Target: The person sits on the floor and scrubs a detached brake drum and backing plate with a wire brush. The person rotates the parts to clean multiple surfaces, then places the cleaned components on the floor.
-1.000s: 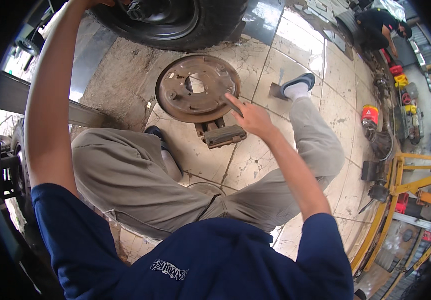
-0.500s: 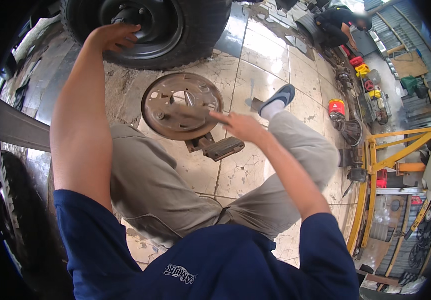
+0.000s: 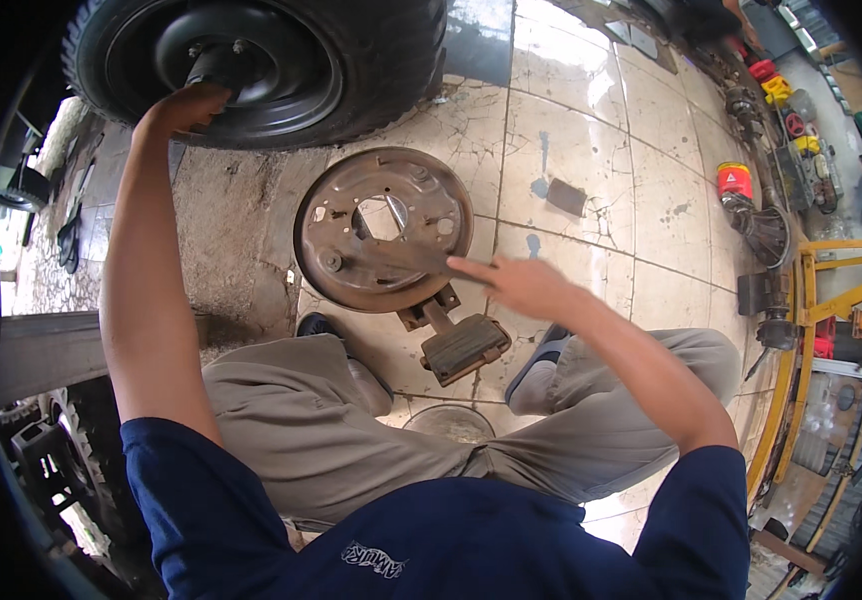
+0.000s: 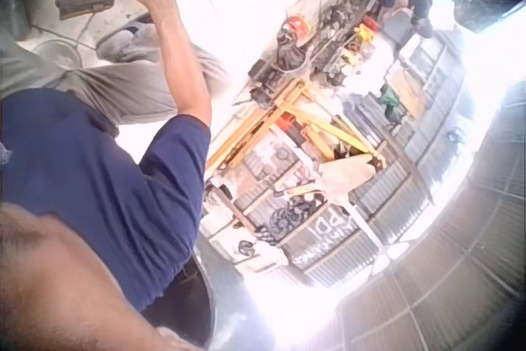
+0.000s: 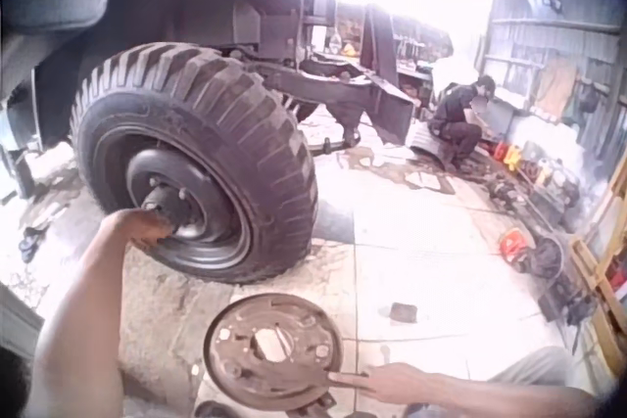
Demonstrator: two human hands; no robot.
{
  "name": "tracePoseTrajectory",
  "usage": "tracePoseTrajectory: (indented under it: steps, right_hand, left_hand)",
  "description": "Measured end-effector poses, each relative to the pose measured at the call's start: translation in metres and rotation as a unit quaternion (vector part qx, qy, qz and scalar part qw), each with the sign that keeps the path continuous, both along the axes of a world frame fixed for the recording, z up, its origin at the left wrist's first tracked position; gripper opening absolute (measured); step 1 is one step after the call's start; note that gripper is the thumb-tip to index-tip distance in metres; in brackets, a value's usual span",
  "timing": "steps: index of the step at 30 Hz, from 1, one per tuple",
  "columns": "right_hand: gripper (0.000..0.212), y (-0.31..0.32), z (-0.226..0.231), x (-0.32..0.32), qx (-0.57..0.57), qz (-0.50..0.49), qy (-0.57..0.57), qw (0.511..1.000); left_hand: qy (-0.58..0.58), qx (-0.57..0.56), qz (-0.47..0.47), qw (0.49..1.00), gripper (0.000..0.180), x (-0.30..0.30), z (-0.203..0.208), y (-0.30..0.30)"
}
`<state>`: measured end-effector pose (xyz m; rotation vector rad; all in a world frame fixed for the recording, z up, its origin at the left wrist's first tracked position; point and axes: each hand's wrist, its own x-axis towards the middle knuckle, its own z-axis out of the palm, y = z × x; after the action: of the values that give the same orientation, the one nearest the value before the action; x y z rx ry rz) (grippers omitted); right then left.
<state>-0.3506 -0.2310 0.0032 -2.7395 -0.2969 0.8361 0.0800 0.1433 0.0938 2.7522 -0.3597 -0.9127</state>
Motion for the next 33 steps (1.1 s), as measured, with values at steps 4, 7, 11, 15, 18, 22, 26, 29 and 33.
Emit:
tracePoseTrajectory:
  steps: [4, 7, 11, 15, 18, 22, 26, 29, 33]
  right_hand:
    - [0.070, 0.001, -0.005, -0.019, 0.091, -0.112, 0.001, 0.989]
    - [0.066, -0.004, 0.001, -0.011, 0.071, -0.064, 0.037, 0.995]
    - [0.062, 0.013, -0.003, -0.020, 0.110, -0.140, 0.018, 0.984]
    - [0.064, 0.020, 0.002, -0.026, 0.081, -0.178, 0.001, 0.981]
    - [0.065, 0.035, 0.006, -0.020, 0.043, -0.216, 0.003, 0.975]
    - [0.064, 0.022, 0.011, -0.022, 0.118, -0.162, -0.009, 0.980]
    - [0.064, 0.028, 0.010, -0.024, 0.093, -0.229, -0.007, 0.969]
    - [0.063, 0.025, 0.013, -0.025, 0.176, -0.157, -0.014, 0.972]
    - [0.061, 0.033, 0.009, -0.022, 0.090, -0.253, -0.026, 0.963]
  left_hand:
    - [0.005, 0.030, -0.061, 0.998, 0.068, 0.000, -0.021, -0.049]
    - [0.016, -0.001, -0.055, 0.998, 0.069, 0.017, -0.045, -0.055]
    - [0.046, 0.173, -0.170, 0.969, 0.068, -0.006, -0.051, -0.109]
    - [-0.017, 0.022, -0.408, 0.912, 0.054, -0.092, -0.102, -0.168]
    - [0.013, -0.045, -0.405, 0.913, 0.048, -0.141, -0.128, -0.175]
    - [-0.097, -0.035, -0.525, 0.845, 0.048, -0.152, -0.161, -0.151]
    - [-0.060, 0.033, -0.484, 0.872, 0.047, -0.152, -0.146, -0.159]
    - [-0.055, 0.063, -0.479, 0.874, 0.046, -0.143, -0.148, -0.164]
    - [-0.054, 0.088, -0.477, 0.873, 0.045, -0.145, -0.151, -0.165]
